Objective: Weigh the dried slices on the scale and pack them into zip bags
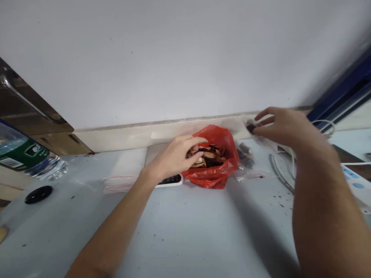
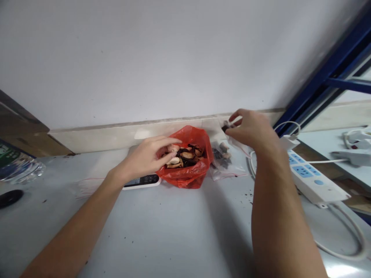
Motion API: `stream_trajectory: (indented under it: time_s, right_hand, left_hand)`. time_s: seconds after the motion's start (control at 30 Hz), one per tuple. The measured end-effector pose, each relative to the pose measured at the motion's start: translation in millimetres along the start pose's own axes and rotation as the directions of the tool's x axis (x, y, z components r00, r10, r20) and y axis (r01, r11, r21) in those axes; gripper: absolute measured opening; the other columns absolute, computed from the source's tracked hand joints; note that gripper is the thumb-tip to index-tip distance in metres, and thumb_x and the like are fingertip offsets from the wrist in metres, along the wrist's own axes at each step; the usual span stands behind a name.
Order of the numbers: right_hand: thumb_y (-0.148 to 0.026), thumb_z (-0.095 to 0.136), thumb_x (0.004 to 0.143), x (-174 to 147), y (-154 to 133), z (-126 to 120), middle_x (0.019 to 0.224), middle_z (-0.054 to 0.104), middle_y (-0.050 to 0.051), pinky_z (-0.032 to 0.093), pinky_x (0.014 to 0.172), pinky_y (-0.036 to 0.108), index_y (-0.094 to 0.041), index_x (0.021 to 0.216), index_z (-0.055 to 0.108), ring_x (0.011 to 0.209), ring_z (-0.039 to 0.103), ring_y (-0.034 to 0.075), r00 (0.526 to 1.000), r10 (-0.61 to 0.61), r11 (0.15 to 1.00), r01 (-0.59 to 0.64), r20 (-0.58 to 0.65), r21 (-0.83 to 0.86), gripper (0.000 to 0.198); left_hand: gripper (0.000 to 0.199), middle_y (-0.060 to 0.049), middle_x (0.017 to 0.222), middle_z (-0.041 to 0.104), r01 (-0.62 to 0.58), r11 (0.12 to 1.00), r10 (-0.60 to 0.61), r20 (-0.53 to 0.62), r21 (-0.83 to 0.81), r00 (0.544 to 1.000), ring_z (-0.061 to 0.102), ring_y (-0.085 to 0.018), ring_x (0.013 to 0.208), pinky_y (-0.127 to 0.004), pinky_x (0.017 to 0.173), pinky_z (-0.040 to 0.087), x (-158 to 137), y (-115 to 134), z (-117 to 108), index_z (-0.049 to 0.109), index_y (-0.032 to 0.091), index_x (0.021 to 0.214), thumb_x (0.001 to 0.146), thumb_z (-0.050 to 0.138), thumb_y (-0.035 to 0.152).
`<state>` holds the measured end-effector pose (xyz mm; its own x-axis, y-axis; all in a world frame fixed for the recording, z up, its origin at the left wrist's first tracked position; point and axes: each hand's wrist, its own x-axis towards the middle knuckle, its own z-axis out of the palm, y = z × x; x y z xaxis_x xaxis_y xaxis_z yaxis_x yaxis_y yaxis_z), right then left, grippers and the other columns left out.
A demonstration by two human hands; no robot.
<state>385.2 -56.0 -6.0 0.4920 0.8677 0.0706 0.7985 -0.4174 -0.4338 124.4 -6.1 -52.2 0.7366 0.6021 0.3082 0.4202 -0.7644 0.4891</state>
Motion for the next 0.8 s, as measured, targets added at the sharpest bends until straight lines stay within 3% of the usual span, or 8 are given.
stream_trajectory:
  time_s: [0.1, 0.17, 0.27, 0.33, 0.37, 0.43, 0.57, 0.8]
  right_hand:
    - [-0.019, 0.071, 0.076, -17, -13, -14, 0.100, 0.080, 0.012, 0.052, 0.089, 0.042, -0.022, 0.094, 0.066, 0.099, 0.073, 0.027, 0.996, -0.023, 0.931, 0.051, -0.083, 0.362, 0.018]
    - [-0.021, 0.074, 0.073, -26, -22, -17, 0.092, 0.081, 0.010, 0.052, 0.085, 0.040, -0.023, 0.088, 0.069, 0.093, 0.074, 0.027, 0.982, -0.191, 0.829, 0.162, -0.001, 0.536, 0.016]
    - [-0.029, 0.076, 0.073, -33, -36, -11, 0.086, 0.081, 0.006, 0.053, 0.075, 0.035, -0.022, 0.084, 0.073, 0.083, 0.073, 0.023, 0.824, -0.534, 0.680, 0.285, 0.189, 0.675, 0.013]
    - [-0.032, 0.077, 0.075, -33, -43, -3, 0.087, 0.081, 0.005, 0.054, 0.072, 0.032, -0.021, 0.087, 0.074, 0.080, 0.072, 0.020, 0.709, -0.652, 0.614, 0.286, 0.269, 0.735, 0.017]
    - [-0.034, 0.079, 0.075, -31, -45, 2, 0.089, 0.081, 0.004, 0.054, 0.070, 0.031, -0.021, 0.090, 0.075, 0.079, 0.072, 0.020, 0.686, -0.669, 0.592, 0.260, 0.285, 0.763, 0.020]
    - [-0.044, 0.082, 0.075, -28, -48, 10, 0.092, 0.081, 0.005, 0.055, 0.068, 0.030, -0.021, 0.096, 0.075, 0.080, 0.073, 0.020, 0.703, -0.649, 0.554, 0.173, 0.292, 0.814, 0.031]
    - [-0.064, 0.085, 0.068, -23, -48, 18, 0.089, 0.080, 0.006, 0.060, 0.070, 0.036, -0.024, 0.103, 0.076, 0.083, 0.075, 0.025, 0.770, -0.567, 0.503, 0.042, 0.293, 0.863, 0.054]
    - [-0.057, 0.094, 0.060, -20, -54, 28, 0.060, 0.064, 0.000, 0.049, 0.056, 0.029, -0.019, 0.067, 0.072, 0.058, 0.059, 0.014, 0.796, -0.522, 0.681, 0.172, 0.307, 0.712, 0.045]
  left_hand:
    - [0.045, -0.009, 0.125, 0.074, 0.018, 0.994, -0.037, -0.178, -0.108, 0.983, 0.069, -0.022, 0.108, -0.034, 0.096, 0.056, 2, -1, -1, 0.065, 0.022, 0.142, 0.097, 0.064, 0.030]
    - [0.053, -0.011, 0.141, 0.066, -0.001, 0.982, -0.049, -0.262, -0.189, 0.964, 0.063, -0.025, 0.125, -0.036, 0.102, 0.054, 3, -2, -2, 0.060, 0.024, 0.146, 0.095, 0.068, 0.036]
    - [0.044, -0.010, 0.147, 0.061, -0.065, 0.937, -0.045, -0.302, -0.343, 0.952, 0.058, -0.024, 0.133, -0.035, 0.106, 0.053, 3, -2, -6, 0.061, 0.025, 0.134, 0.093, 0.070, 0.036]
    - [0.023, -0.007, 0.121, 0.070, -0.097, 0.898, -0.052, -0.322, -0.429, 0.945, 0.067, -0.020, 0.113, -0.031, 0.098, 0.055, 2, -2, -11, 0.062, 0.022, 0.112, 0.094, 0.068, 0.035]
    - [0.016, -0.004, 0.102, 0.070, -0.106, 0.887, -0.063, -0.345, -0.450, 0.936, 0.068, -0.017, 0.098, -0.028, 0.090, 0.056, 2, -3, -13, 0.059, 0.022, 0.101, 0.095, 0.068, 0.034]
    - [0.019, 0.002, 0.080, 0.060, -0.099, 0.888, -0.102, -0.403, -0.449, 0.910, 0.063, -0.013, 0.078, -0.024, 0.077, 0.054, 2, -7, -20, 0.053, 0.023, 0.088, 0.095, 0.067, 0.032]
    - [0.022, 0.003, 0.079, 0.057, -0.016, 0.914, -0.211, -0.508, -0.405, 0.835, 0.061, -0.011, 0.075, -0.020, 0.070, 0.054, -1, -17, -32, 0.048, 0.023, 0.083, 0.095, 0.067, 0.025]
    - [0.012, 0.005, 0.080, 0.060, 0.227, 0.886, -0.420, -0.491, -0.405, 0.763, 0.061, -0.010, 0.060, -0.021, 0.056, 0.048, -14, -38, -33, 0.048, 0.025, 0.105, 0.098, 0.058, 0.024]
